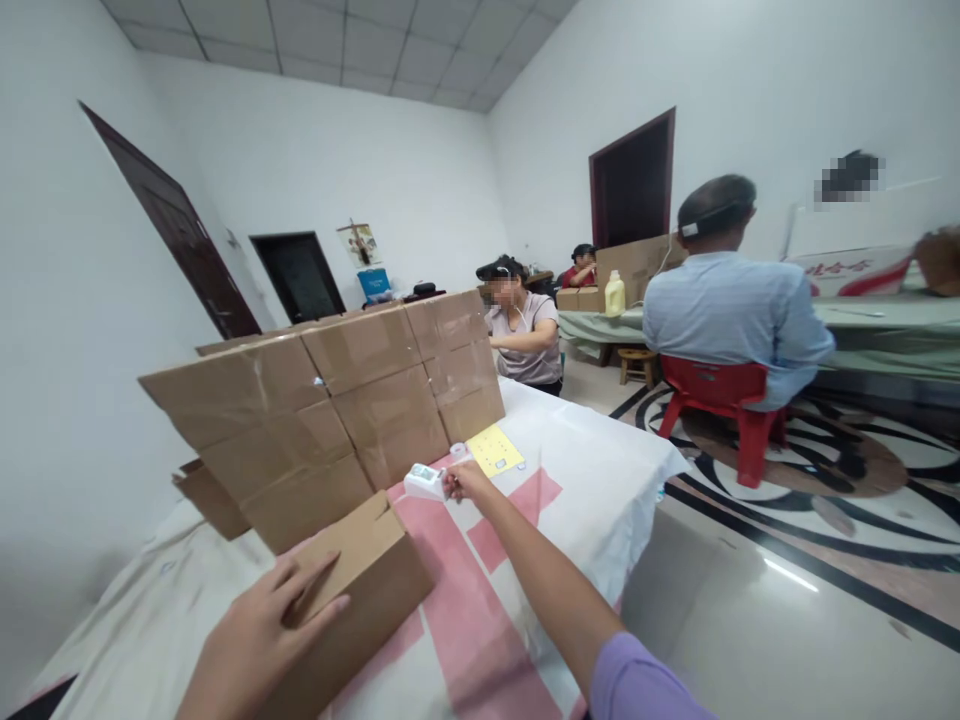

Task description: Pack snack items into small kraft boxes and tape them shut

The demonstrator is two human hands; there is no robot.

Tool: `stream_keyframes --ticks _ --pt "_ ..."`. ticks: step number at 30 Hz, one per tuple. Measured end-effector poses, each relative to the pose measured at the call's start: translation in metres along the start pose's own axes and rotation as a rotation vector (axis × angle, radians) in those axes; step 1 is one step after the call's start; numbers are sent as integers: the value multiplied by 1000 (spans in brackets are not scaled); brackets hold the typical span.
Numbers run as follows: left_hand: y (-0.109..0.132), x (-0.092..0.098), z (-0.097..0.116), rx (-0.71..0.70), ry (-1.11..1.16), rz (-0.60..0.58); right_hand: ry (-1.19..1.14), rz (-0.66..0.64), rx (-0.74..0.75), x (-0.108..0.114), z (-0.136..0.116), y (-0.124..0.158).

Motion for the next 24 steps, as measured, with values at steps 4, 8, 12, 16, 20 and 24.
stream_keyframes --ticks 4,8,12,16,20,24 --pt "-6 2 4 -2 -1 -20 0 -2 -1 -3 -1 4" --pt "-3 2 8 -8 15 -15 -16 6 -2 -6 2 6" --pt "1 2 8 13 6 12 -38 32 6 -9 8 7" --pt "0 1 7 18 8 7 -61 55 46 -10 11 14" --pt "-2 -1 5 27 33 18 -105 61 106 -10 9 23" --pt "-2 -2 3 16 48 9 -150 76 145 -8 5 29"
Point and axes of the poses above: each hand's wrist, its own y-axis away from the middle knuckle, its own x-axis out of the back of the hand, z = x × y, the point moved 6 cm from there along -y, towards the middle knuckle, and after that the axes turned 7 degrees about -y, right-handed, at the moved point
